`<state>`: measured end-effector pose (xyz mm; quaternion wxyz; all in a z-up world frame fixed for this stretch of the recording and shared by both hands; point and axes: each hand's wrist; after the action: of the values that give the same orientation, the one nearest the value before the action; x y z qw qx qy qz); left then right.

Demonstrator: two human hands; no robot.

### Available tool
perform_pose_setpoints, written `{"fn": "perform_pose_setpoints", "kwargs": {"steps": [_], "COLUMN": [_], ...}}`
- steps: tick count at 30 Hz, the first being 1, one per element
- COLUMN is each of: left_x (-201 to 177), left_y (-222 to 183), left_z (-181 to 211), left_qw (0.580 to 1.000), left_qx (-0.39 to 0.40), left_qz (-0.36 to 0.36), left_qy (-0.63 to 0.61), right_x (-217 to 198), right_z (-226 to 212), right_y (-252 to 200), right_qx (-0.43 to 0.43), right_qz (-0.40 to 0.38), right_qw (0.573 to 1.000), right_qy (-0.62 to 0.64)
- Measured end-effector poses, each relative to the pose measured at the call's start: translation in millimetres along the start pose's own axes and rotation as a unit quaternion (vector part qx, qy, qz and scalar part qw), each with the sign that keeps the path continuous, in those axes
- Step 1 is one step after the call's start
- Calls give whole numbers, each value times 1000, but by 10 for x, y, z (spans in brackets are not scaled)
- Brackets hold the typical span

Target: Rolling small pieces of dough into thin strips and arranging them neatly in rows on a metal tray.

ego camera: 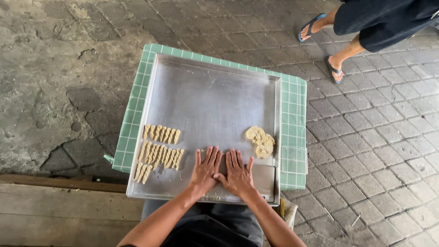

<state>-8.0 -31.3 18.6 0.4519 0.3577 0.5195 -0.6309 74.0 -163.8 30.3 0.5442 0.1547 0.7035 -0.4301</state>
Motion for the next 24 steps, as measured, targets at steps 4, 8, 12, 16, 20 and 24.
{"fn": "perform_pose_setpoints", "kwargs": {"steps": [4, 8, 12, 16, 20, 24], "left_x": [-53, -176, 75, -68, -7, -115], "left_y": [104, -107, 33, -95, -183, -193], "left_z": [-61, 17, -49, -158, -215, -214], "left_qw": [997, 1000, 999, 996, 998, 998], "left_qx": [-13, -10, -14, -27, -55, -60], "left_qz": [18, -17, 47, 84, 10, -13], "left_qy": [73, -6, -5, -23, -35, -19], "right_x": [-31, -116, 16, 18, 158, 80], "right_z": [-2, -60, 8, 18, -145, -380], "right_y": [144, -79, 58, 79, 71, 159], "right_qx": [13, 14, 8, 18, -21, -49], "right_qz": [27, -30, 27, 107, 111, 12], "right_qw": [999, 999, 999, 993, 991, 997], "right_qy": [12, 9, 21, 55, 75, 62]}}
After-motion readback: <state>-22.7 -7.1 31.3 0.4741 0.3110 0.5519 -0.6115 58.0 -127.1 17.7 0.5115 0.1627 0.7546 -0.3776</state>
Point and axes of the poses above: each hand's wrist, its own y-axis towards the middle knuckle, its own x-axis out of the palm, z = x × y, and after that the axes turned 10 degrees about x, right-handed
